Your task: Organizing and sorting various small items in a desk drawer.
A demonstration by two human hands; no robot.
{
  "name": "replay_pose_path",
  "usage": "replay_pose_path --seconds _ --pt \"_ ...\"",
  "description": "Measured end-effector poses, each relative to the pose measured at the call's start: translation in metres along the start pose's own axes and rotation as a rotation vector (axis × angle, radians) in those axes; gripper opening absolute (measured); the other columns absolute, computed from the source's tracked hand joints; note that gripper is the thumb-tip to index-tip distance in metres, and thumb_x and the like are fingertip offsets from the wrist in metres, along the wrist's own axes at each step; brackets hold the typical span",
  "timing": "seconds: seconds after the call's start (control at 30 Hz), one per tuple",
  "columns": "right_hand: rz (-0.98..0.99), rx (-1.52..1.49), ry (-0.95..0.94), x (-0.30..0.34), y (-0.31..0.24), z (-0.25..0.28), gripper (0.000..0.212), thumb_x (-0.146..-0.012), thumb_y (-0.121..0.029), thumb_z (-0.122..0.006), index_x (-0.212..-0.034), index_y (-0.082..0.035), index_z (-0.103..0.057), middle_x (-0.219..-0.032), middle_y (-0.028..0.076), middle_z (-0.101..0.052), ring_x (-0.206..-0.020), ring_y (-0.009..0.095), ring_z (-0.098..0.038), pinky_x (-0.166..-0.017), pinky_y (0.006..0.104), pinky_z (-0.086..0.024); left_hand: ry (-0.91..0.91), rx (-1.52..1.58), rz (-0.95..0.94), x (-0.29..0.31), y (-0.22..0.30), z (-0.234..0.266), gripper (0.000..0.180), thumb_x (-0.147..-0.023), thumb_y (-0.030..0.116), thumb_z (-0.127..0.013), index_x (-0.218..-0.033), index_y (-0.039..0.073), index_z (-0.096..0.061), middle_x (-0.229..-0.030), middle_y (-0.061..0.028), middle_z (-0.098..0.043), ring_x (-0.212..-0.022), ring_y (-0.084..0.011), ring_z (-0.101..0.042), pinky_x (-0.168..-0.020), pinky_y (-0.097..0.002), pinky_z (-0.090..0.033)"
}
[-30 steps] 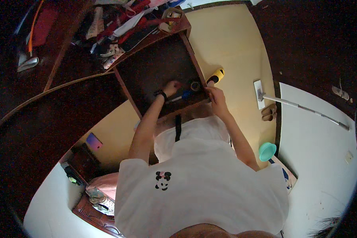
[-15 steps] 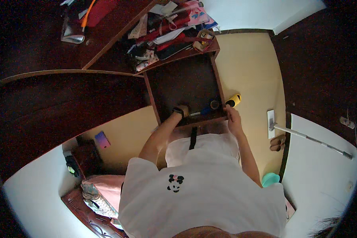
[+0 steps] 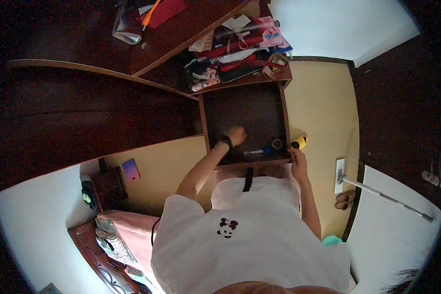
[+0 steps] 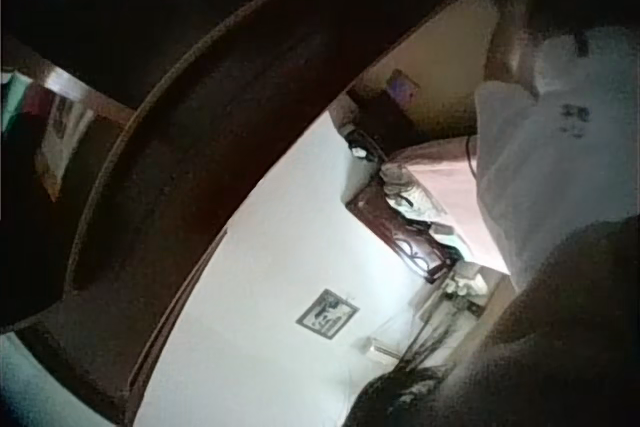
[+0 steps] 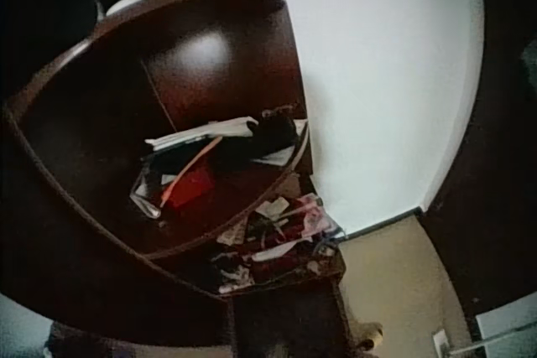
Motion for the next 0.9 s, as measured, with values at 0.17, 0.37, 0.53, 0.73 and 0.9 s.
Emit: replay_pose_path --seconds 0.17,0.37,0.53,0.73,0.9 --pt "0.021 -0.048 -0.004 0.000 0.001 -0.002 0.016 -0.082 -0.001 -0.039 -0.093 -0.004 -0.050 -0.091 0.013 -0.054 -0.087 0.026 -0.050 -0.074 0.0327 -0.040 0.925 -0.199 0.101 0.069 0.008 0.192 0.023 -0.073 0.017 -0.050 -0.093 0.009 -0.054 -0.087 -0.0120 -0.053 -0.088 -0.0285 -0.049 -0.077 -0.0438 -0.039" --pt "0.062 -0.033 0.000 -0.003 -0.004 0.001 0.018 -0.081 -0.001 -0.039 -0.094 -0.005 -0.051 -0.093 0.013 -0.053 -0.086 0.027 -0.050 -0.075 0.0325 -0.040 0.957 -0.575 0.162 0.048 -0.058 0.195 0.030 -0.071 0.019 -0.052 -0.100 0.010 -0.051 -0.104 -0.0074 -0.048 -0.098 -0.0268 -0.044 -0.078 -0.0411 -0.039" --pt "0.053 -0.009 -0.003 -0.004 -0.012 0.004 0.019 -0.081 0.000 -0.040 -0.095 -0.005 -0.051 -0.093 0.013 -0.053 -0.087 0.027 -0.049 -0.076 0.0327 -0.039 0.932 -0.616 0.181 0.047 -0.049 0.206 0.030 -0.070 0.021 -0.054 -0.097 0.008 -0.052 -0.103 -0.0073 -0.049 -0.098 -0.0263 -0.044 -0.073 -0.0385 -0.043" --pt "0.081 0.008 -0.005 0.000 -0.012 0.004 0.023 -0.078 0.004 -0.040 -0.095 -0.005 -0.051 -0.091 0.013 -0.053 -0.085 0.027 -0.049 -0.074 0.0335 -0.039 0.828 -0.492 0.086 0.055 -0.044 0.206 0.029 -0.069 0.019 -0.054 -0.096 0.008 -0.053 -0.101 -0.0108 -0.049 -0.100 -0.0286 -0.043 -0.070 -0.0387 -0.045" --pt "0.085 -0.091 0.017 0.001 0.000 0.001 0.025 -0.076 0.006 -0.039 -0.096 -0.005 -0.050 -0.089 0.013 -0.053 -0.082 0.027 -0.049 -0.072 0.0334 -0.039 0.552 -0.429 0.141 0.066 -0.039 0.192 0.026 -0.071 0.016 -0.051 -0.093 0.004 -0.053 -0.097 -0.0140 -0.050 -0.096 -0.0289 -0.045 -0.068 -0.0379 -0.046"
Point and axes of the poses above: each hand's wrist, its own x-axis away from the middle knuckle, its own z-axis out of the back of the hand, y = z × x, the point moved 6 cm from there along -x, towards the middle knuckle
